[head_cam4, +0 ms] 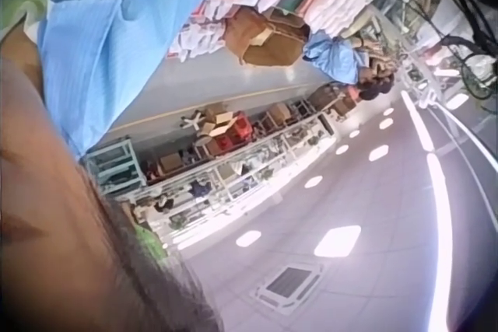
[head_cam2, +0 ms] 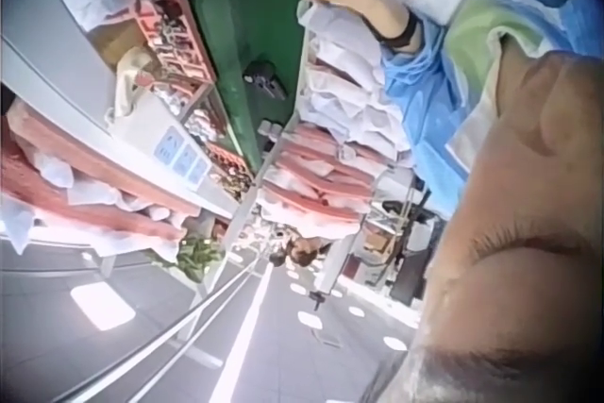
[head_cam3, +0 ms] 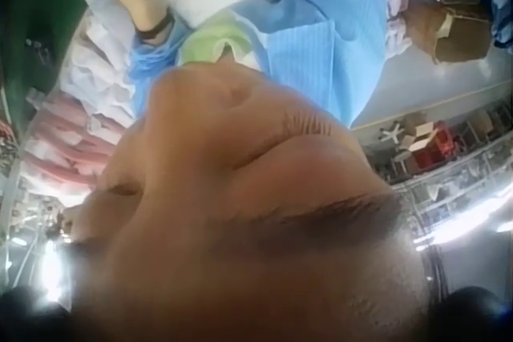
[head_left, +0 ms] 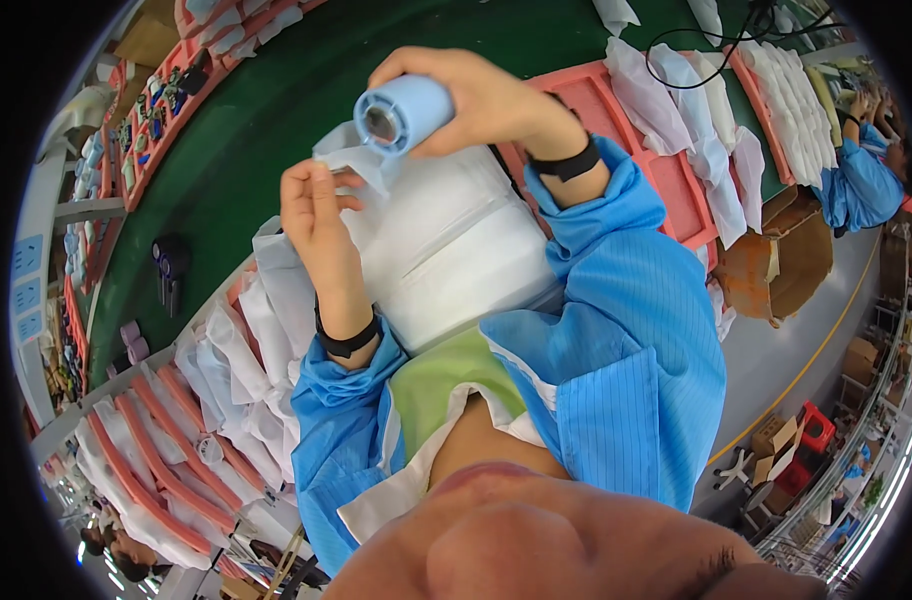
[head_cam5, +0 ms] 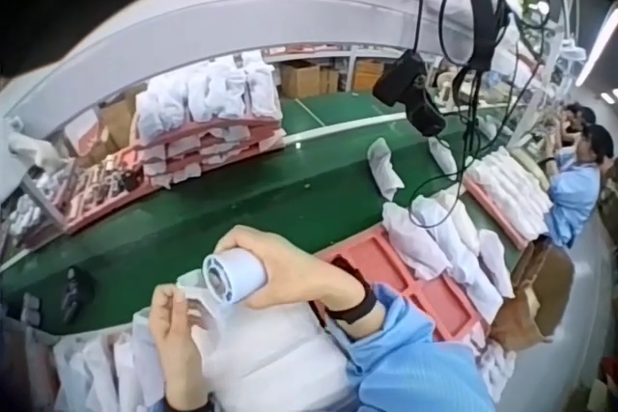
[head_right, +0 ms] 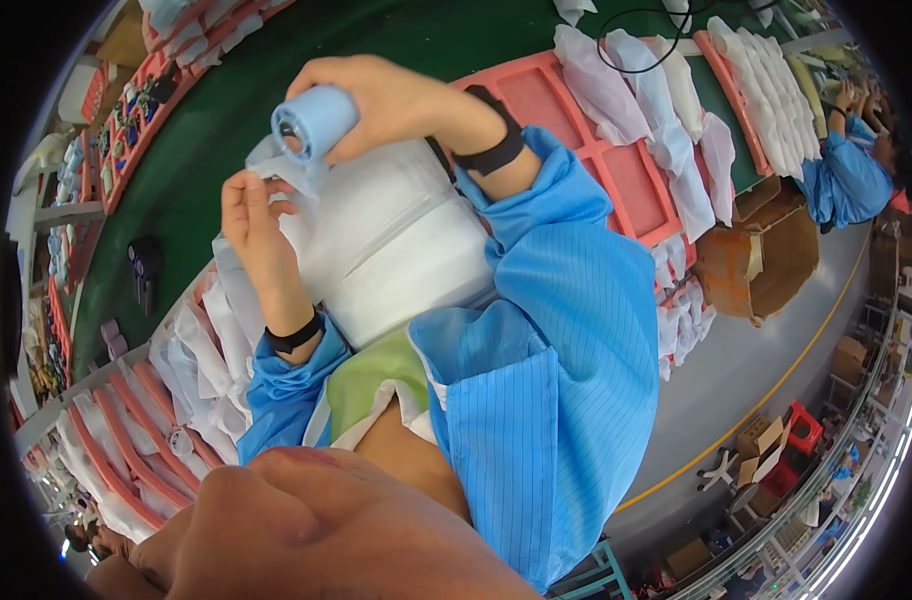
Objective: Wrapping electronic hair styling tools in protective foam sleeves and organizing them for shipment.
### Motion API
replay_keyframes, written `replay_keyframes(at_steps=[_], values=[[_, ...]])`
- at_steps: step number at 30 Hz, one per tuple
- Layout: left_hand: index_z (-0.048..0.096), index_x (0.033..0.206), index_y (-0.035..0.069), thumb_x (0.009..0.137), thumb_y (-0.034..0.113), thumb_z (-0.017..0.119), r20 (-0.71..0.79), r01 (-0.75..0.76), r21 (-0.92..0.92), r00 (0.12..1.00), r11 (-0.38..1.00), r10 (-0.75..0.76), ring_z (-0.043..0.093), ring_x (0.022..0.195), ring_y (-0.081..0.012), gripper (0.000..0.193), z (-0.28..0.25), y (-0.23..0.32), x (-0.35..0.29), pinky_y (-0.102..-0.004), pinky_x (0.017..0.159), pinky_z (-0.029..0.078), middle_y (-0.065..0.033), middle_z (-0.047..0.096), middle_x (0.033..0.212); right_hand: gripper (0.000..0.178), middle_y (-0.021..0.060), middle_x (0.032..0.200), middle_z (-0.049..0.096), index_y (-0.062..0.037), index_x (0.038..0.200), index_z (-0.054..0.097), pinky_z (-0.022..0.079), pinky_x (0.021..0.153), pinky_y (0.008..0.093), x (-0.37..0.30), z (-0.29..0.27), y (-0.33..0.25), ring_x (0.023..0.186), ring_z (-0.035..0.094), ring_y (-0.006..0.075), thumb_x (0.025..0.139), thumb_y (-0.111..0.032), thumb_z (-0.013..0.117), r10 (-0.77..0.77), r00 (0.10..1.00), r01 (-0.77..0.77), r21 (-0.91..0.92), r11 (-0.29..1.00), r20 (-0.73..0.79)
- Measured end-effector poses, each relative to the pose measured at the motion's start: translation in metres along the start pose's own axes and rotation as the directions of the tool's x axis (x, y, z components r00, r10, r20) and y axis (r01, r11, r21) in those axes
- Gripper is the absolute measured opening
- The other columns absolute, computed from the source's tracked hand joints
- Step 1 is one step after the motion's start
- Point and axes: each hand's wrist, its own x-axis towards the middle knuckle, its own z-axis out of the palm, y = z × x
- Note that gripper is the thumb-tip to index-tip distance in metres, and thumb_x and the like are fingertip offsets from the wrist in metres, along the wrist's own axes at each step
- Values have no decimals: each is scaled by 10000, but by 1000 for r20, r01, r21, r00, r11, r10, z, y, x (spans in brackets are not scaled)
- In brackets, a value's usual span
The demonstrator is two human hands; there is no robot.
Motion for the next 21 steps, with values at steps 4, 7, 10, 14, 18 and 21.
replay_keyframes(at_steps=[4,7,10,14,18,21], values=[[534,1066,55,1001,165,504,-139,-36,-288,990,957,-5,610,887,-134,130,-5,8,8,-248,634,485,-46,608,942,570,106,1092,581,-78,1133,603,500,854,326,6,43,6,976,606,270,598,-57,798,-156,987,155,-20,988,-45],[530,1070,55,989,145,526,-96,-13,-413,995,910,-29,595,920,-132,121,-13,11,12,-263,656,488,-40,610,966,641,112,1148,548,-94,1195,595,521,838,346,4,63,6,1022,592,298,597,-45,822,-201,975,189,-122,974,-97],[544,1065,51,960,102,561,-90,-57,-387,996,920,24,588,927,-137,118,-12,7,7,-275,666,489,-43,616,977,682,118,1150,547,-98,1232,582,535,812,357,2,74,-2,1022,592,310,599,-41,828,-181,979,147,-290,946,-94],[596,1044,41,880,6,629,-77,-294,60,951,954,298,592,884,-149,171,3,9,-9,-281,660,486,-59,625,972,732,122,1143,546,-97,1282,554,549,773,362,-1,72,-11,1008,594,318,606,-44,829,-158,981,106,-371,923,-113],[651,1012,35,795,-57,682,122,-510,577,826,638,551,596,817,-159,238,18,18,-20,-273,652,477,-75,627,963,736,131,1139,544,-73,1285,534,552,761,363,-1,69,-11,993,594,322,611,-63,829,-163,973,84,-406,910,-162],[681,983,32,757,-63,705,183,-545,651,788,529,587,601,779,-169,247,22,19,-21,-269,653,476,-85,624,961,698,138,1135,544,-51,1257,531,550,755,354,1,66,-2,997,591,318,626,-80,828,-177,958,73,-411,909,-223]])
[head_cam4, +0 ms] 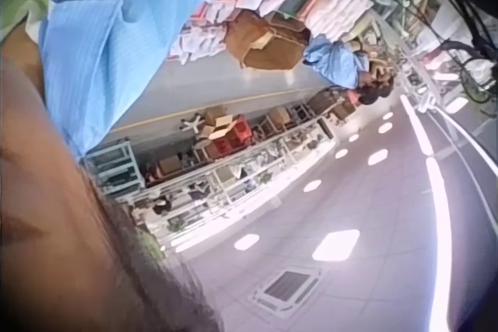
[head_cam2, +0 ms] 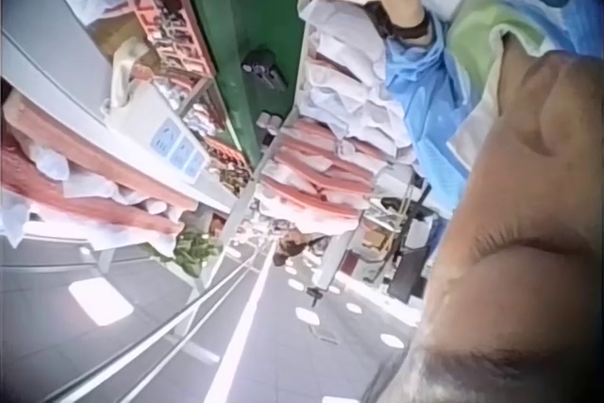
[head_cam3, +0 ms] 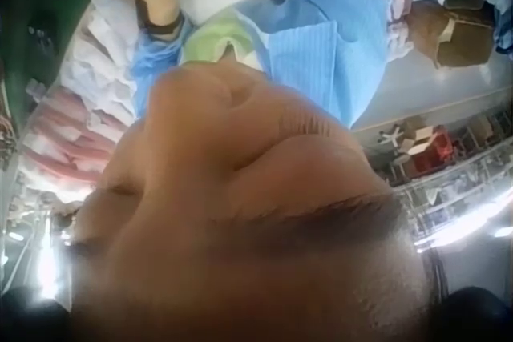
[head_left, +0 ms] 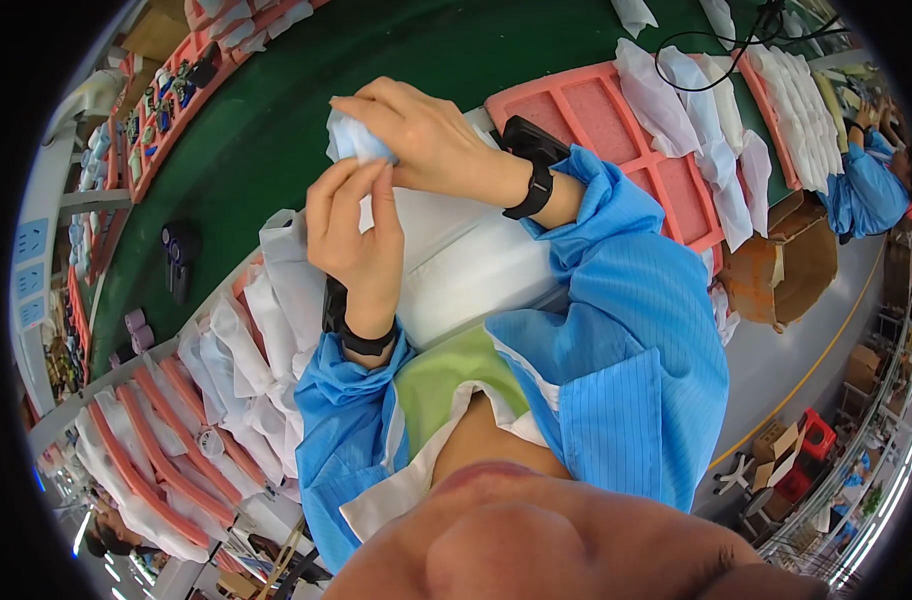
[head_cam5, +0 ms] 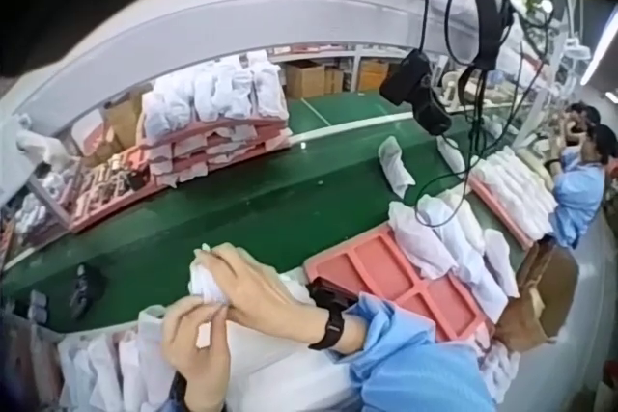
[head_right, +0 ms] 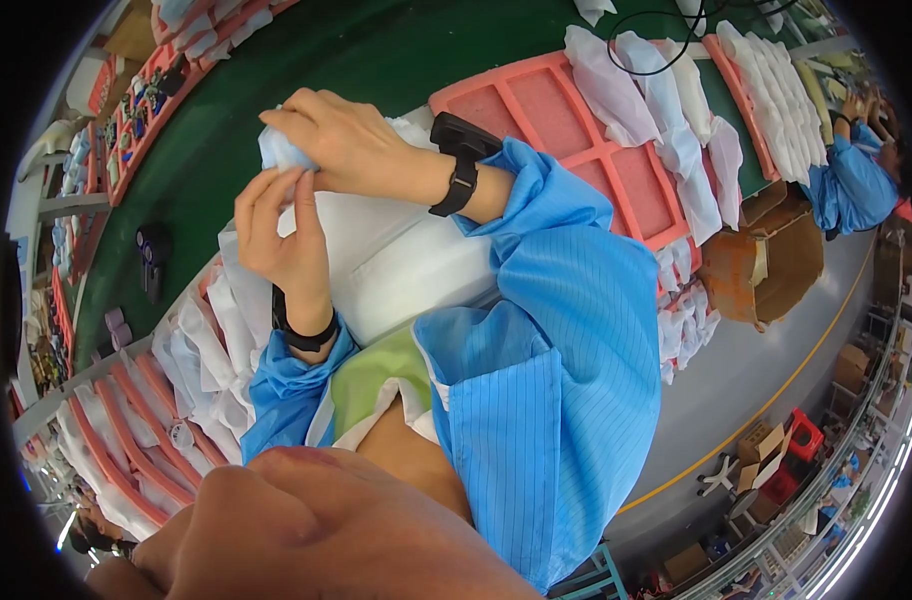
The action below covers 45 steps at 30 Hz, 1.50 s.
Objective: Wrapping electronic hair styling tools in protective foam sleeves and organizing them for shipment.
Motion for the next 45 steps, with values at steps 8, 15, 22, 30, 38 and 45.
replay_keyframes(at_steps=[8,15,22,30,38,45], values=[[553,1218,44,737,20,756,100,260,-154,964,953,-247,618,901,-210,523,2,-2,7,-292,744,501,-133,568,1160,522,135,1106,551,-15,1144,543,516,758,302,0,1,-9,1026,578,278,711,-133,811,248,969,-222,409,885,-11],[472,1253,59,725,24,723,203,475,-602,868,642,-452,530,1122,-228,586,-27,-36,8,-339,908,462,-150,493,1268,511,112,1131,551,-8,1140,550,502,803,321,1,-10,-3,1042,562,245,736,-183,809,140,969,-248,744,620,206],[493,1184,65,746,20,718,85,244,-753,957,612,-278,499,1169,-242,494,-18,-31,15,-344,902,458,-153,472,1291,387,139,969,639,-27,1058,573,517,719,368,-1,6,-1,874,645,307,750,-150,774,-42,945,-142,524,840,323],[530,1142,91,728,38,753,-161,58,-370,979,927,-126,499,1185,-280,473,-12,-22,7,-293,814,478,-136,423,1331,360,167,895,642,-11,1028,566,513,686,407,-4,3,-8,810,637,370,727,-97,745,66,997,-65,-18,998,41],[596,1065,87,725,25,762,-204,27,-281,975,959,-88,490,1204,-301,384,-13,-6,3,-286,770,484,-133,403,1344,398,150,869,631,-6,1018,568,512,658,398,-1,-8,-18,802,637,343,682,-89,764,4,999,-7,-117,993,-33],[632,940,52,764,-12,712,-240,-117,-246,969,962,57,510,1172,-307,203,-15,-5,3,-307,832,484,-151,435,1327,392,143,852,627,-10,1027,570,504,656,404,-5,-12,-33,796,636,340,707,-135,758,3,1000,-3,-102,995,-2]])
